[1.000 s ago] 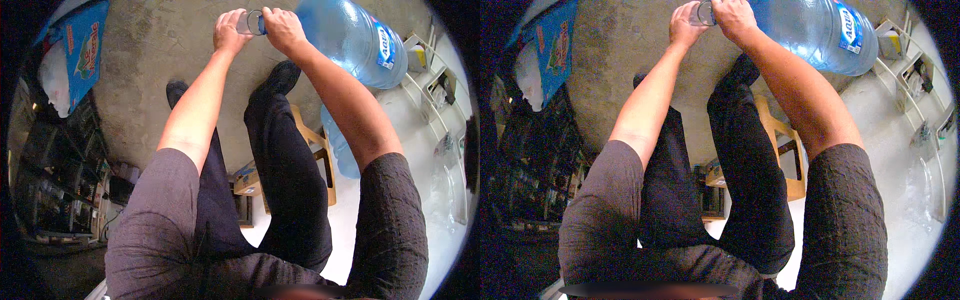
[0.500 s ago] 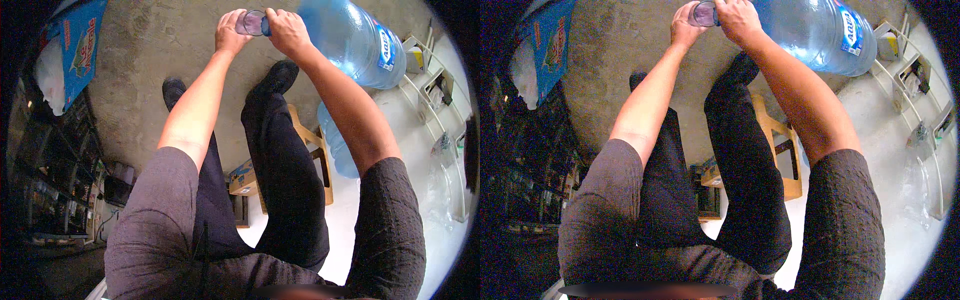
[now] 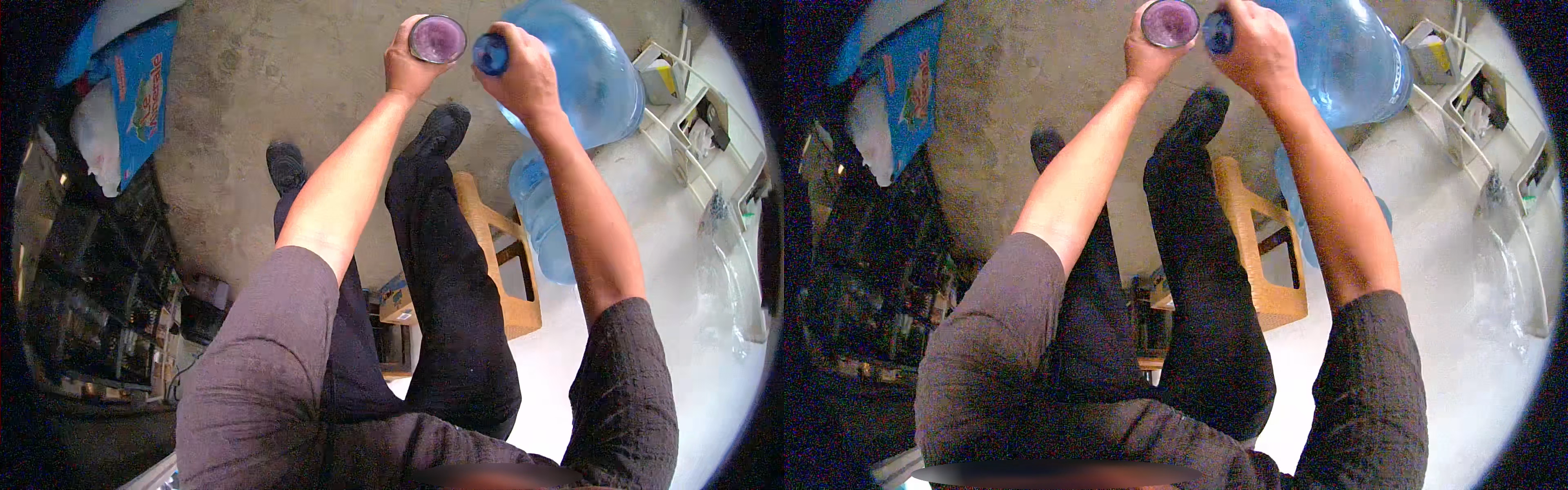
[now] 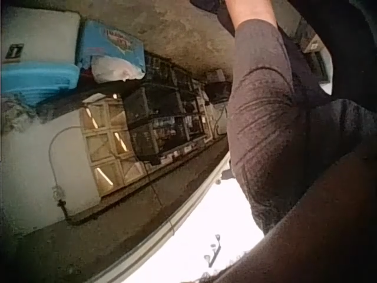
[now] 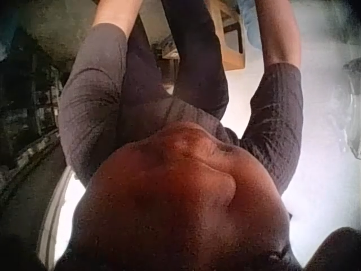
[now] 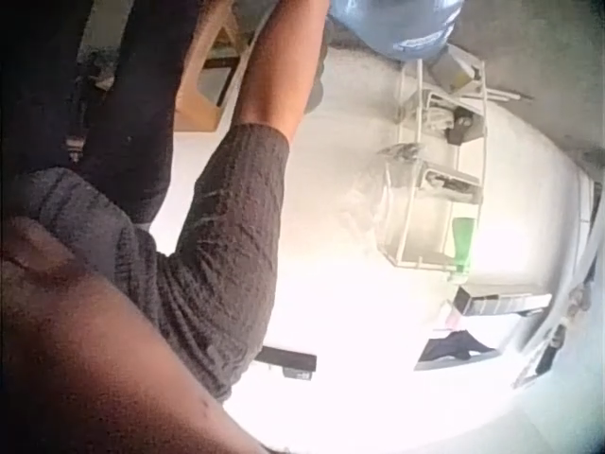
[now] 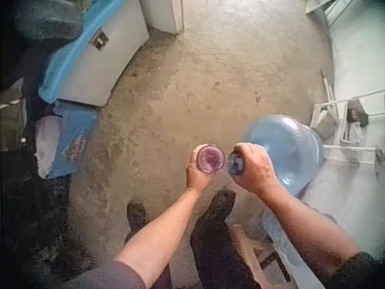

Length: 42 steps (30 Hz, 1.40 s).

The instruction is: Preparing a flavored drink by adding powder, syrup, and water into a glass and stirring.

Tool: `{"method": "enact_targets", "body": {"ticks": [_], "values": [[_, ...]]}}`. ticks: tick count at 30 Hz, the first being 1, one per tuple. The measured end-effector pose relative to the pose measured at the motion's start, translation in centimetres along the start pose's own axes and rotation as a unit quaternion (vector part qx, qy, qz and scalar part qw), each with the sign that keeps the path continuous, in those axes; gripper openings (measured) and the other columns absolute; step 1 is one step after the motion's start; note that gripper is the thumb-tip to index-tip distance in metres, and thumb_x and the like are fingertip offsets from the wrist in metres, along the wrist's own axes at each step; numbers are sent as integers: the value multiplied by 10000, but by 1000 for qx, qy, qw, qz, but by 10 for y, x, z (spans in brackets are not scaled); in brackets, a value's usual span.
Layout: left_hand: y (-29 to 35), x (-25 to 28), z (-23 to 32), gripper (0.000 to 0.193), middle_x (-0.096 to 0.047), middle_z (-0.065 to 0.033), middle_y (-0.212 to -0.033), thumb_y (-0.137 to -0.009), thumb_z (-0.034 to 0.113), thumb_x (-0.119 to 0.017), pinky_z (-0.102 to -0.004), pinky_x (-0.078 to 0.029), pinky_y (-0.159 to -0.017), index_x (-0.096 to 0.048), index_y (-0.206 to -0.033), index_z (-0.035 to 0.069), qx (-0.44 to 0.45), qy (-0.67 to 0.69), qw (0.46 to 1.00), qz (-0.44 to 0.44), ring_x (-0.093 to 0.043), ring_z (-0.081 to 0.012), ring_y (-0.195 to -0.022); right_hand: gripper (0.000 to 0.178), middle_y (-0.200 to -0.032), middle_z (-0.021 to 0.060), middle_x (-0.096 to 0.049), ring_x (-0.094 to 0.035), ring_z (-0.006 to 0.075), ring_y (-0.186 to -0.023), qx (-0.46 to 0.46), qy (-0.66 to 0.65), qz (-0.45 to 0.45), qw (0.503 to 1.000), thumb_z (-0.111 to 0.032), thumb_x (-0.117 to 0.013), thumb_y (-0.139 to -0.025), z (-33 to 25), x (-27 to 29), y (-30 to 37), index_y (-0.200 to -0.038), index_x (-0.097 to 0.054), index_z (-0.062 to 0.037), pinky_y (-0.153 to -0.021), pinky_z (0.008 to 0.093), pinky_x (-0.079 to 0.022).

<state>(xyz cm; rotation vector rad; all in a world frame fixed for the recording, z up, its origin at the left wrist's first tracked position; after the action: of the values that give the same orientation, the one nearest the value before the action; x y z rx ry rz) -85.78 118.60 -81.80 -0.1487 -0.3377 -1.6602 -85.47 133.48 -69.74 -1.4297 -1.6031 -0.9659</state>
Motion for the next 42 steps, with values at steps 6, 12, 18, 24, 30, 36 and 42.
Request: {"method": "enact_targets", "body": {"ticks": [6, 12, 18, 24, 30, 36, 42], "values": [[-18, 12, 45, 814, -640, -50, -1129, -470, 121, -915, -341, -498, -913, -527, -1187, 116, -36, 60, 997, 20, -622, -207, -1030, 439, -938, 104, -675, -668, 243, -873, -68, -44, 98, 992, -215, -814, -665, 46, 81, 24, -1023, -607, -66, -800, 341, -525], [-31, 62, 104, 764, -614, -63, -1180, -521, 86, -893, -322, -488, -931, -519, -1188, 77, -97, -14, 995, -22, -611, -190, -1035, 312, -858, 57, -681, -658, 142, -790, -93, -112, 241, 960, -96, -809, -694, 92, 163, 70, -939, -620, -60, -767, 274, -523], [-14, 103, 145, 729, -575, -118, -1224, -605, 79, -865, -345, -459, -958, -465, -1214, 69, -122, -81, 988, -40, -573, -221, -1096, 349, -873, 130, -679, -650, 193, -832, -194, -184, 401, 876, 22, -769, -733, 176, 205, 153, -994, -539, -19, -808, 332, -525], [36, 132, 197, 757, -532, -160, -1261, -634, 40, -836, -405, -406, -1020, -398, -1250, 81, -157, -133, 978, -43, -536, -270, -1157, 326, -941, 165, -668, -650, 232, -871, -257, -222, 457, 822, 53, -717, -770, 244, 226, 260, -1021, -515, -2, -834, 368, -528], [93, 175, 270, 777, -512, -192, -1263, -646, 11, -806, -435, -395, -1035, -356, -1277, 72, -123, -166, 978, -19, -517, -305, -1187, 274, -1020, 151, -657, -622, 215, -950, -350, -254, 445, 784, 15, -712, -797, 270, 221, 326, -1012, -543, -6, -854, 339, -513], [163, 243, 364, 771, -506, -185, -1266, -666, 11, -771, -438, -368, -1047, -338, -1302, 61, -79, -124, 989, 17, -499, -307, -1195, 696, -1147, 125, -600, -577, 206, -1025, -563, -217, 283, 745, -247, -847, -701, 283, 211, 373, -1238, -495, 21, -901, 349, -467], [238, 361, 453, 759, -488, -173, -1252, -666, 34, -798, -456, -402, -1021, -364, -1286, 78, -58, -105, 987, 103, -517, -328, -1188, 827, -1096, 144, -583, -562, 229, -974, -589, -193, 158, 769, -312, -819, -724, 148, 219, 356, -1332, -370, 22, -851, 346, -462]]}}
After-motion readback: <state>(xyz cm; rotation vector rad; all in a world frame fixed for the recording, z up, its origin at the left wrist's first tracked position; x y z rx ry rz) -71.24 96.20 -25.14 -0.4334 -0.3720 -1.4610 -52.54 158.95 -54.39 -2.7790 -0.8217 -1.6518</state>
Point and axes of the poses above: each hand's wrist, its own y-axis away from the middle knuckle, its own x-axis out of the back of the hand, z = x × y, the point moved 9 cm from there along -y, towards the middle knuckle
